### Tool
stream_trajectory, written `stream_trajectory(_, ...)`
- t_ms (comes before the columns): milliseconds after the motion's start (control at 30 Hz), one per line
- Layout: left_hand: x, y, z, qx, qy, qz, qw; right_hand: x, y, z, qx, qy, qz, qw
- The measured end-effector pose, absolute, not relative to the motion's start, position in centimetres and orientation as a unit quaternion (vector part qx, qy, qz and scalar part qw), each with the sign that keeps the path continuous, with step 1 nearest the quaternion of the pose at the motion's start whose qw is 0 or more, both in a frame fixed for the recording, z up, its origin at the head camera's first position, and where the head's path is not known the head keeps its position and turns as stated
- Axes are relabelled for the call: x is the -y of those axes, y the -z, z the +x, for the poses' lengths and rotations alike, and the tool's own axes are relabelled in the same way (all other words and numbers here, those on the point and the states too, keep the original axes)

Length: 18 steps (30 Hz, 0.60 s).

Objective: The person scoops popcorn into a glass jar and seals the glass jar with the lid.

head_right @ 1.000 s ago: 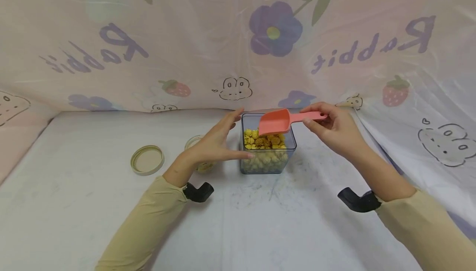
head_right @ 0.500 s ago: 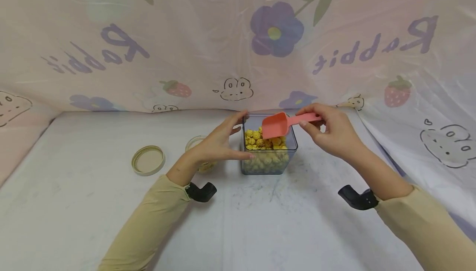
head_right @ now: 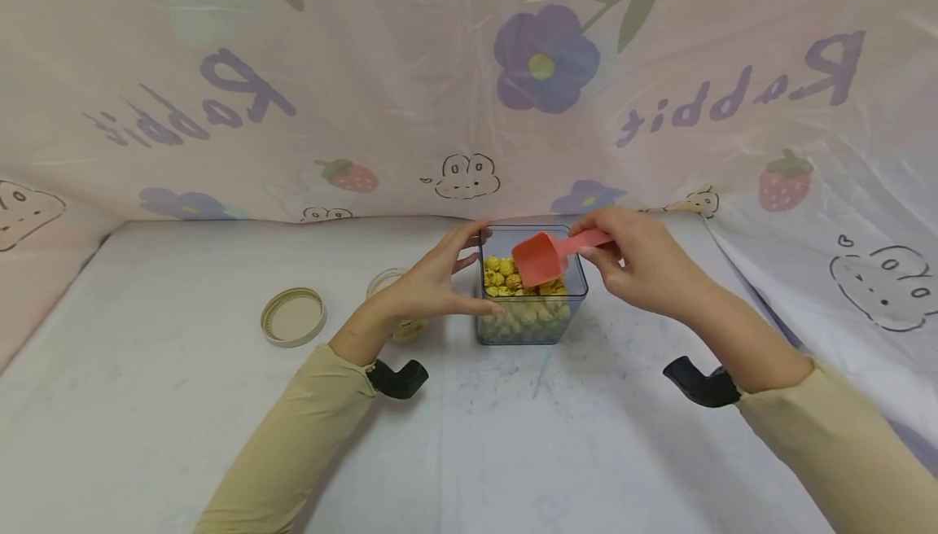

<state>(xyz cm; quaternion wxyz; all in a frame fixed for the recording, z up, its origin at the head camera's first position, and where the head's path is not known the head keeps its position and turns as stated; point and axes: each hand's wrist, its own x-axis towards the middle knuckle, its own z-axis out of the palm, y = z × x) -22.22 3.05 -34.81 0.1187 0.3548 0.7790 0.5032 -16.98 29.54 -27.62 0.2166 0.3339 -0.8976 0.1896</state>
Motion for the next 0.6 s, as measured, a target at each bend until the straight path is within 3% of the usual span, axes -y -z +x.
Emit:
stream_trajectory(267, -3.1, 35.0, -22.3, -0.772, -0.515, 0.353, 0.12, -28.1, 28.6, -17.4, 0.903, -0.181, 0.342, 0.188)
stream_trajectory(600, -3.1, 35.0, -22.2, -0.771, -0.521, 0.345, 0.122, -29.6, 29.4, -17.5, 0.917, -0.265, 0.263, 0.142)
